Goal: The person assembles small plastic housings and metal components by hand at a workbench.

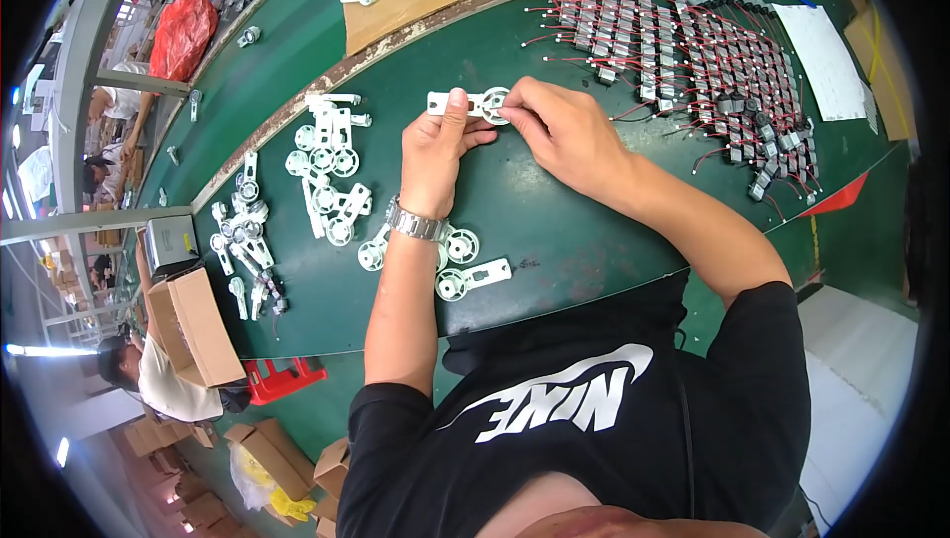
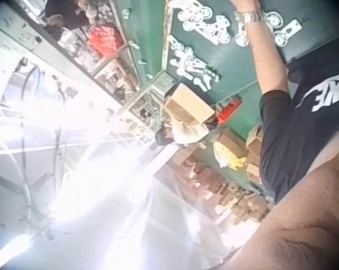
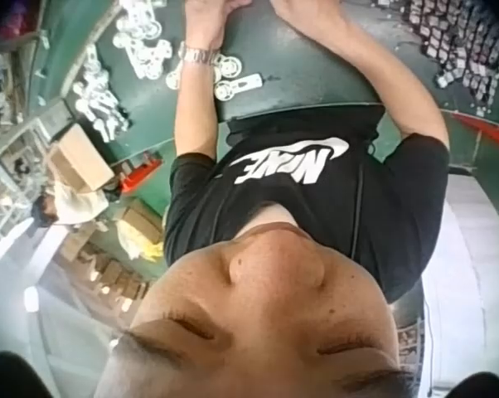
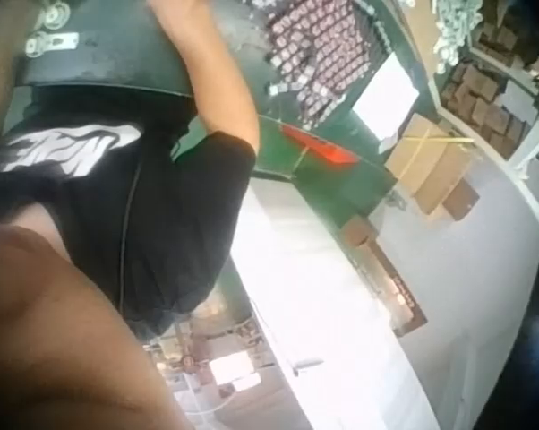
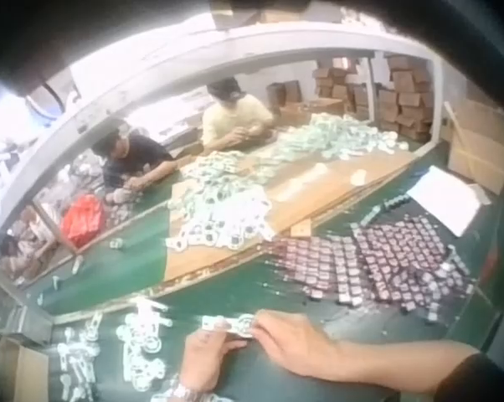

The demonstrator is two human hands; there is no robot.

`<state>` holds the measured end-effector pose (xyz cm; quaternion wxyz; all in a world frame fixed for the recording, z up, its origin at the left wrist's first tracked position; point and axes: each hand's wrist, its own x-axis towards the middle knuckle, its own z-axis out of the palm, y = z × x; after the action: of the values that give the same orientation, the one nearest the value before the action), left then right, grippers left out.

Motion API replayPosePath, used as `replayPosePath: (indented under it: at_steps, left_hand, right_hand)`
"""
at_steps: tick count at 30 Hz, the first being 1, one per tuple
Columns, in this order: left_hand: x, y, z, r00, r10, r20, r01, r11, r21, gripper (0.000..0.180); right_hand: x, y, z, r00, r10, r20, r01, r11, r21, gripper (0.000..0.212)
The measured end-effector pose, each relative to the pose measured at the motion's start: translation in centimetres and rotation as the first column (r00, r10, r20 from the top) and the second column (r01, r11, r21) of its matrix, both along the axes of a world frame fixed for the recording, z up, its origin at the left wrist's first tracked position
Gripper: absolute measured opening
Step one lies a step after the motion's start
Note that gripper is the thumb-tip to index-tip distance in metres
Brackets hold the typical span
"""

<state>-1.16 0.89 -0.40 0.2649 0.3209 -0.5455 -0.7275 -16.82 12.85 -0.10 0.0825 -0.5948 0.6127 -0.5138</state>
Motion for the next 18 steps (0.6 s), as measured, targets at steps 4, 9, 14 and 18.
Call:
replayPosePath:
  at_steps: [4, 9, 14, 18]
  left_hand:
    - [-0.37, 0.42, -0.3, 0.999, -0.037, 0.014, 0.037, 0.999, -0.009, 0.047]
    - [-0.4, 0.59, -0.21, 0.998, -0.037, 0.042, 0.039, 0.999, -0.035, 0.048]
    - [-0.5, 0.7, -0.23, 1.0, -0.008, 0.023, 0.009, 0.999, -0.039, 0.042]
    - [-0.59, 0.87, -0.23, 0.999, 0.01, 0.046, -0.006, 0.997, -0.077, 0.042]
  right_hand:
    - [0.05, 0.1, -0.18, 0.997, -0.045, -0.069, 0.046, 0.999, 0.004, 0.008]
    - [0.1, 0.21, -0.11, 0.99, -0.077, -0.115, 0.082, 0.996, 0.032, 0.006]
    - [0.13, 0.14, -0.43, 0.972, -0.087, -0.219, 0.085, 0.996, -0.018, 0.005]
    - [-0.09, 0.1, -0.28, 0.933, -0.101, -0.345, 0.074, 0.993, -0.092, 0.008]
